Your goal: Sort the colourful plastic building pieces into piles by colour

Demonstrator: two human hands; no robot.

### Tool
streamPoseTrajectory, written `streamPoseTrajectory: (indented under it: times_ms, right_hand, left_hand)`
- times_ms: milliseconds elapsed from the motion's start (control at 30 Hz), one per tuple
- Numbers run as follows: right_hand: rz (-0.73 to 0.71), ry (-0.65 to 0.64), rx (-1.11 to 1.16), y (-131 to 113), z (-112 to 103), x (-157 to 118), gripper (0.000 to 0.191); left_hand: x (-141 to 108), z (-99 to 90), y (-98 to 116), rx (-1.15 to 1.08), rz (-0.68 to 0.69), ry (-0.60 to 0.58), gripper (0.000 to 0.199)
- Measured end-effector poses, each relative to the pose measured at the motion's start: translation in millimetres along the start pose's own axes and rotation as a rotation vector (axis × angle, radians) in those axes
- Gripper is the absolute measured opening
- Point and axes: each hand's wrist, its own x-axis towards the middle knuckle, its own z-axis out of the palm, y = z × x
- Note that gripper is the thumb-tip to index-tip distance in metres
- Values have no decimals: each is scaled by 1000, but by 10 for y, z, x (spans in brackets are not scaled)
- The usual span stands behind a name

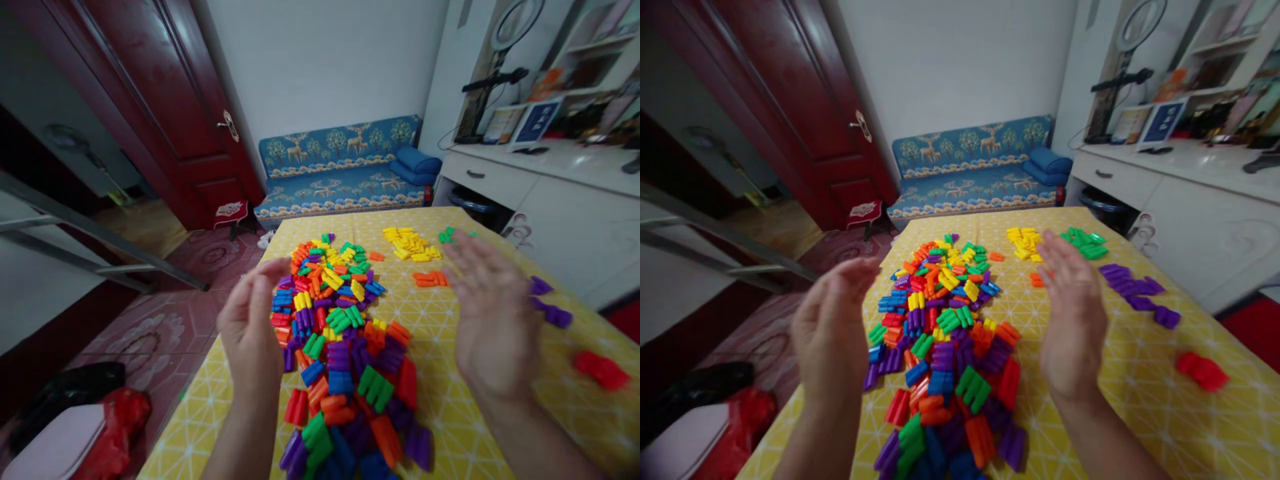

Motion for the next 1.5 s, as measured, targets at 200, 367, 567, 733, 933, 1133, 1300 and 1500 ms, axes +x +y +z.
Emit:
streamPoseTrajectory:
  times_ms: [200,367,567,733,933,1133,1300,1500]
  right_hand:
    - [274,-151,9,738,335,-173,59]
    - [316,-194,-40,1090,358,-310,56]
    - [179,-288,-98,1034,371,-267,37]
    - [136,-315,-131,1044,375,-257,29]
    - [124,-312,-130,1072,364,-261,29]
    - [116,-316,-138,1044,371,-262,28]
    - [121,-320,-141,1069,375,-261,27]
    - [113,-317,-138,1122,366,-282,26]
  left_hand:
    - [-247,79,-1040,322,-40,-516,19]
    - [-396,95,-1353,484,115,-710,20]
    - [-406,56,-1378,572,135,-766,16]
    - [-399,45,-1380,583,110,-770,15]
    - [-401,45,-1380,577,105,-765,15]
    - [-399,50,-1370,576,97,-765,15]
    - [-401,51,-1371,571,103,-758,15]
    - [-398,51,-1381,570,98,-755,16]
